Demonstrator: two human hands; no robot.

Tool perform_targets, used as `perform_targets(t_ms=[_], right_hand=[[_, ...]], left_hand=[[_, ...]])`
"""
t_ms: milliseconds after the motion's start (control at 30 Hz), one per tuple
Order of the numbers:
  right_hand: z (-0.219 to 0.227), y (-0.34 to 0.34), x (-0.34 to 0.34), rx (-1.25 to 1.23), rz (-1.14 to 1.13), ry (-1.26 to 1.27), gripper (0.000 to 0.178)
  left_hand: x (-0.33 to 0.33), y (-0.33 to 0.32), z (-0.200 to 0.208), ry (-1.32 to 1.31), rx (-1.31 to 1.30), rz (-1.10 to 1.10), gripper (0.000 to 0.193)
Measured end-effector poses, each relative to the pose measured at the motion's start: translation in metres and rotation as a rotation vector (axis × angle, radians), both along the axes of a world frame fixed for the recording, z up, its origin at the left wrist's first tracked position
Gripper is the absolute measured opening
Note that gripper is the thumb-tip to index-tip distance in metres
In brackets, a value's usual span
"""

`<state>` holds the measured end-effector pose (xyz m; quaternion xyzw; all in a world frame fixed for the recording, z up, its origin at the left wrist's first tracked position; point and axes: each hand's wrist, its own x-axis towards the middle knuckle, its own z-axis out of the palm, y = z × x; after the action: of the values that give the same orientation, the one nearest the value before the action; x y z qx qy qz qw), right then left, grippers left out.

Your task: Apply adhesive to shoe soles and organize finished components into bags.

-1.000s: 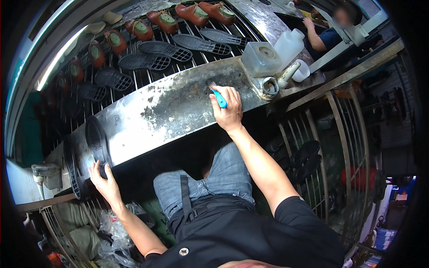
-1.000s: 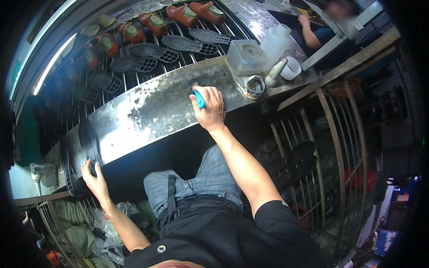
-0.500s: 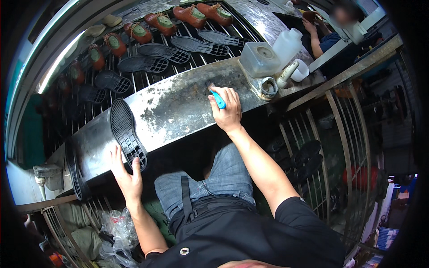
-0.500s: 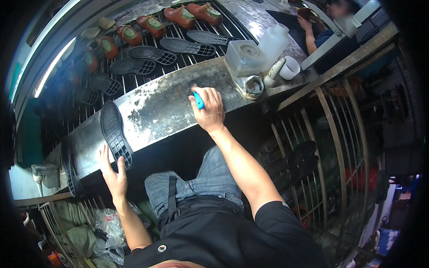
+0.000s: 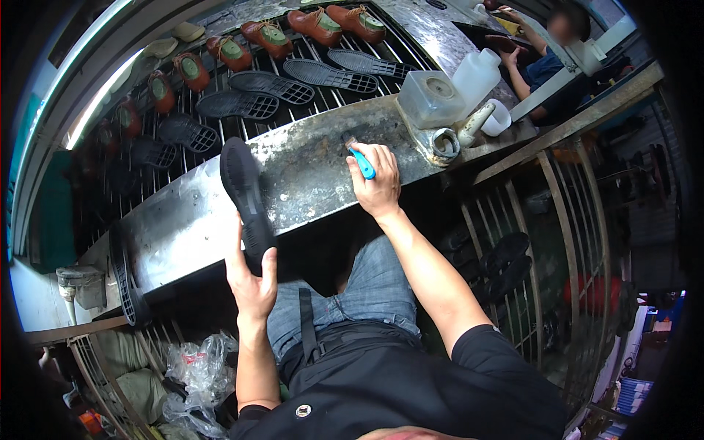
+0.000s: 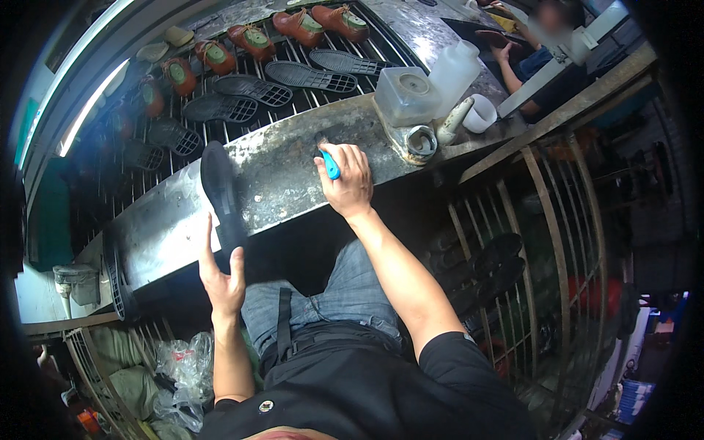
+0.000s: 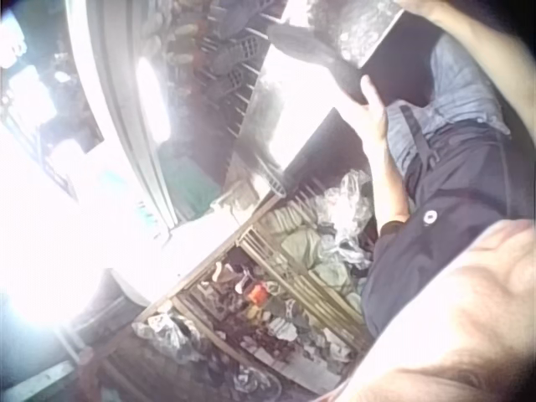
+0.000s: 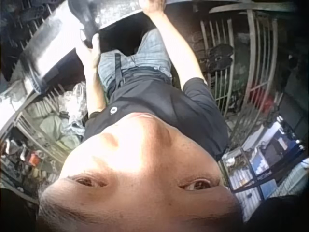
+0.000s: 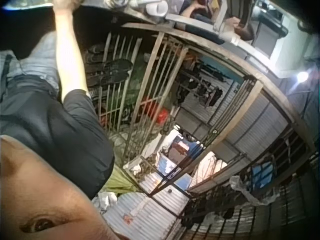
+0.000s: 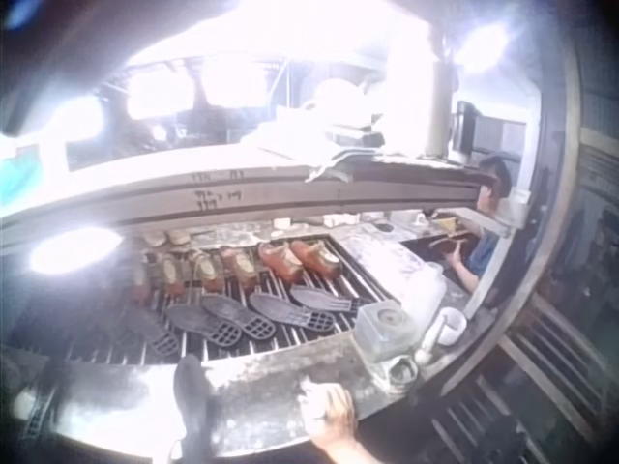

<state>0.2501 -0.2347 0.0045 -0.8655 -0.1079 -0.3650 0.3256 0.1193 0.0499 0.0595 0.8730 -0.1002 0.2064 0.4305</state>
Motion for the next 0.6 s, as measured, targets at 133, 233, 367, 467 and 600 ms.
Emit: perform_targets(t_ms=[133,233,367,467,600], right_hand=[[0.002,0.003,0.0,0.017,0.009,0.007,0.025],[0.001,0.001,0.002,0.006,0.006,-0.004,0.026],[0.003,-0.001,-0.001,0.001,0.002,-0.007,0.025],[0.0,0.0,0.0,-0.003,-0.008,0.01,0.026],[-0.001,0.0,0.0,-0.002,-0.006,-0.011,0.026]], left_hand=[[0.01,-0.003,-0.024,0.13,0.295,0.166,0.079],[0.004,-0.008,-0.03,0.109,0.367,0.191,0.076],[0.01,-0.022,-0.022,0.084,0.283,0.155,0.07],[0.014,-0.046,-0.006,0.035,0.117,0.048,0.069],[0.017,-0.07,-0.002,-0.008,0.05,-0.175,0.073]])
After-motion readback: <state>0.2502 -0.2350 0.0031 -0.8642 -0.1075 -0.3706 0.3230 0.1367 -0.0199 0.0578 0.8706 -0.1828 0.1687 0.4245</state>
